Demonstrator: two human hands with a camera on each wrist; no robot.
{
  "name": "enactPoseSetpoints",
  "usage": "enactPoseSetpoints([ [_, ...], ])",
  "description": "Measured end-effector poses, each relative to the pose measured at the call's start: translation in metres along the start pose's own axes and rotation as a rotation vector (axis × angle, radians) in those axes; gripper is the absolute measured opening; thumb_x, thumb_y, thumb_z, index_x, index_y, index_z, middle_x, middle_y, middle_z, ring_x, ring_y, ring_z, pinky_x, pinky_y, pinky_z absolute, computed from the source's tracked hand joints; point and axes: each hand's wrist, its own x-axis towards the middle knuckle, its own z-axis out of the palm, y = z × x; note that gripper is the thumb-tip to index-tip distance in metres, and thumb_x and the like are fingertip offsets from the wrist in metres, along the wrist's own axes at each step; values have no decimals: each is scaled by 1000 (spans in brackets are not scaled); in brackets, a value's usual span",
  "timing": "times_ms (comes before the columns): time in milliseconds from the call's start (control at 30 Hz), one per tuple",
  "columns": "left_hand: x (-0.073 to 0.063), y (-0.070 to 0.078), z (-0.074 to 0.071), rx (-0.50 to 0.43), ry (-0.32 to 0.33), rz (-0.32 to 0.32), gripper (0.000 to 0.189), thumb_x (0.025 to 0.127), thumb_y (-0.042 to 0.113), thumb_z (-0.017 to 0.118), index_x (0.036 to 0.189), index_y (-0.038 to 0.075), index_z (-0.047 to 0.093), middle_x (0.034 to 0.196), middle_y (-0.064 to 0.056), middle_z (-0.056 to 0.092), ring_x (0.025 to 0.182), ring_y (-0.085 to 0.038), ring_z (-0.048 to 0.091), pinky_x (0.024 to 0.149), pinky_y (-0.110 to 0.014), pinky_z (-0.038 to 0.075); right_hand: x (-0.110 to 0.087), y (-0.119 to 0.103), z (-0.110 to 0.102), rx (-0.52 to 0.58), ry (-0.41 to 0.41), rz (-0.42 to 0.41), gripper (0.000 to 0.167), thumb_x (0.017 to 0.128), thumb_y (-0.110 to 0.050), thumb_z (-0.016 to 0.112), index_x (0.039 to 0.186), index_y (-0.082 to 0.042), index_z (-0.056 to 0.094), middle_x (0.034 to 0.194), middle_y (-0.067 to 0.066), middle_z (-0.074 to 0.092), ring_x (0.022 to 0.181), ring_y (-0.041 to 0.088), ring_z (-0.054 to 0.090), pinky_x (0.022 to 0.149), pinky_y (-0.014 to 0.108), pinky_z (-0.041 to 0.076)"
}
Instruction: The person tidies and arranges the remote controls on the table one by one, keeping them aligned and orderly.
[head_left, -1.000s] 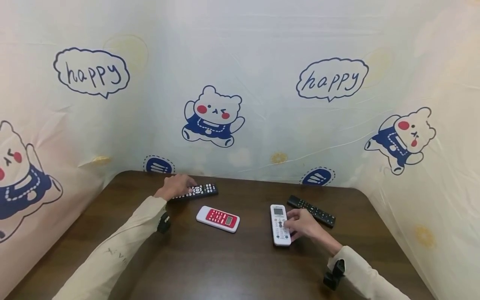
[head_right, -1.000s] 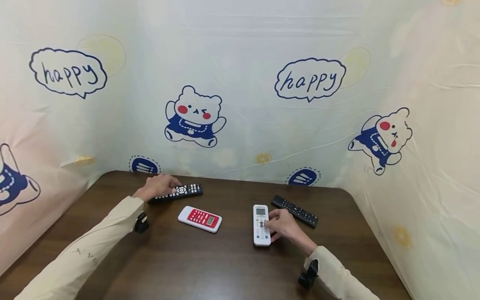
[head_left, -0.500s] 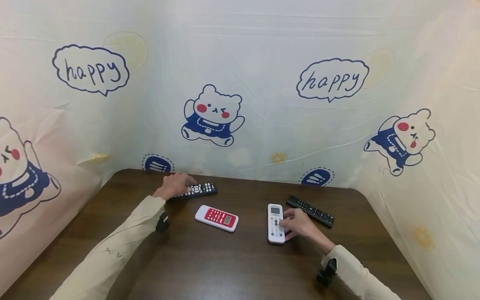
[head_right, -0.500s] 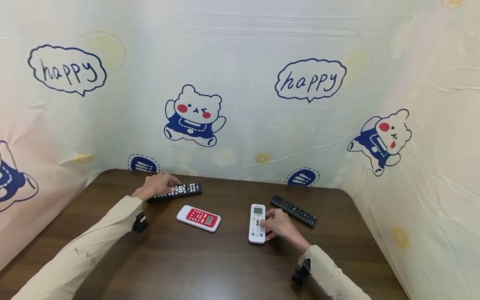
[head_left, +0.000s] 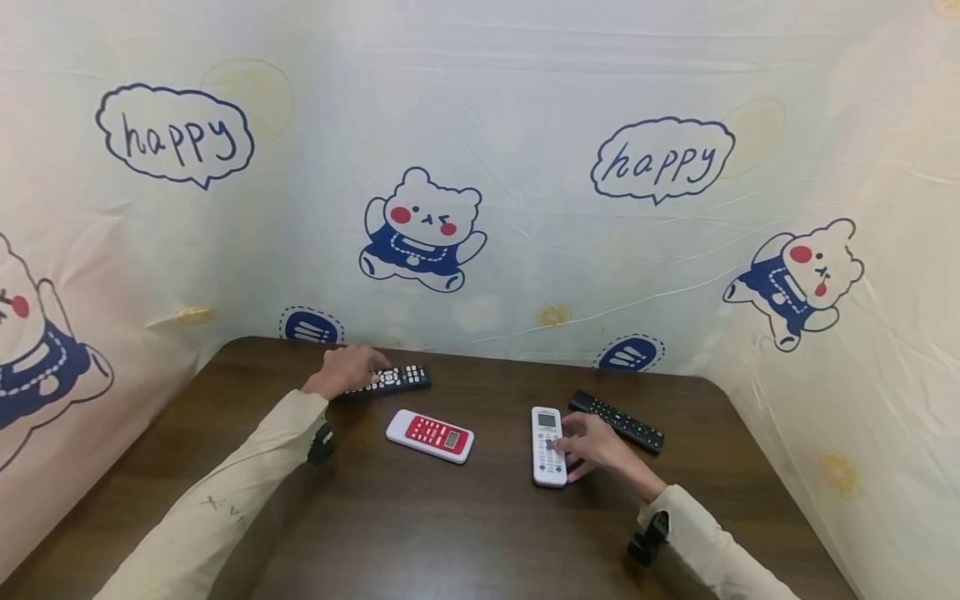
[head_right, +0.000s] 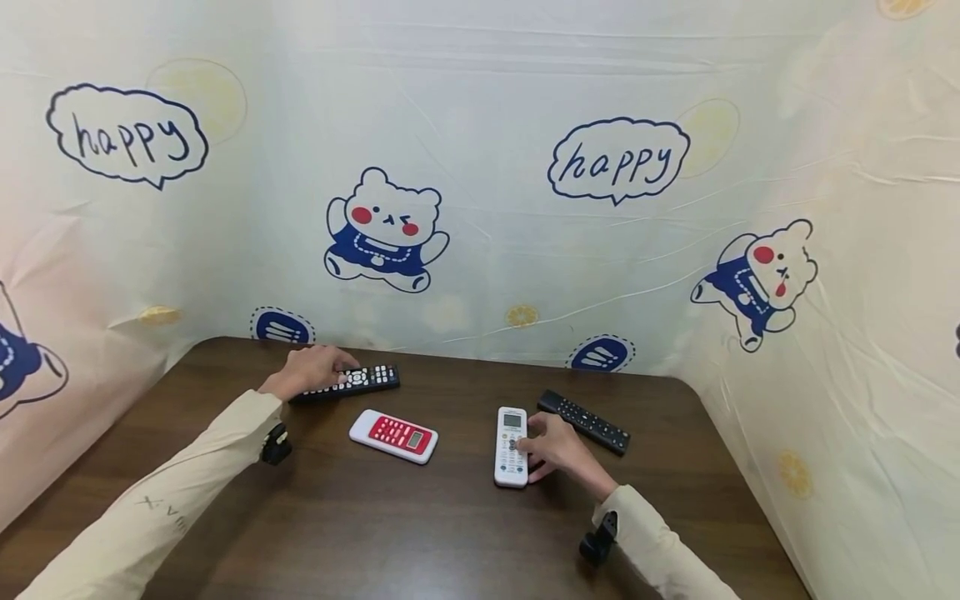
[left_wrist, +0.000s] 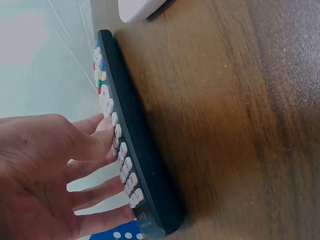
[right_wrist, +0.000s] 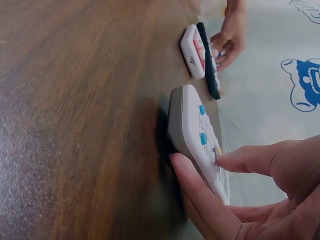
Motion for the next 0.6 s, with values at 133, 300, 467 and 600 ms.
enactPoseSetpoints([
  [133,1,0,-2,16,0,16,35,99,10,67,134,6,71,136,-24,66,118,-43,60,97,-65,46,1,0,-1,2,-17,-3,56,95,-2,72,145,6,49,103,22,67,80,26,72,63,39,64],
  [300,2,0,-3,25,-4,22,35,99,11,66,134,7,71,136,-24,66,119,-43,60,97,-66,46,3,2,-4,11,-36,-28,57,95,-1,73,146,7,48,103,22,68,80,26,72,64,40,64],
  [467,2,-1,-2,13,-5,10,34,100,11,66,134,7,70,138,-24,65,120,-43,59,100,-67,44,7,4,-4,26,-46,-54,58,94,0,73,146,8,48,103,22,69,81,26,72,65,40,64],
  [600,3,-1,0,18,-6,10,34,101,12,65,134,8,70,139,-23,65,123,-43,60,102,-69,44,9,3,-3,27,-41,-60,59,94,-1,74,147,8,47,103,23,69,82,27,71,65,41,65],
])
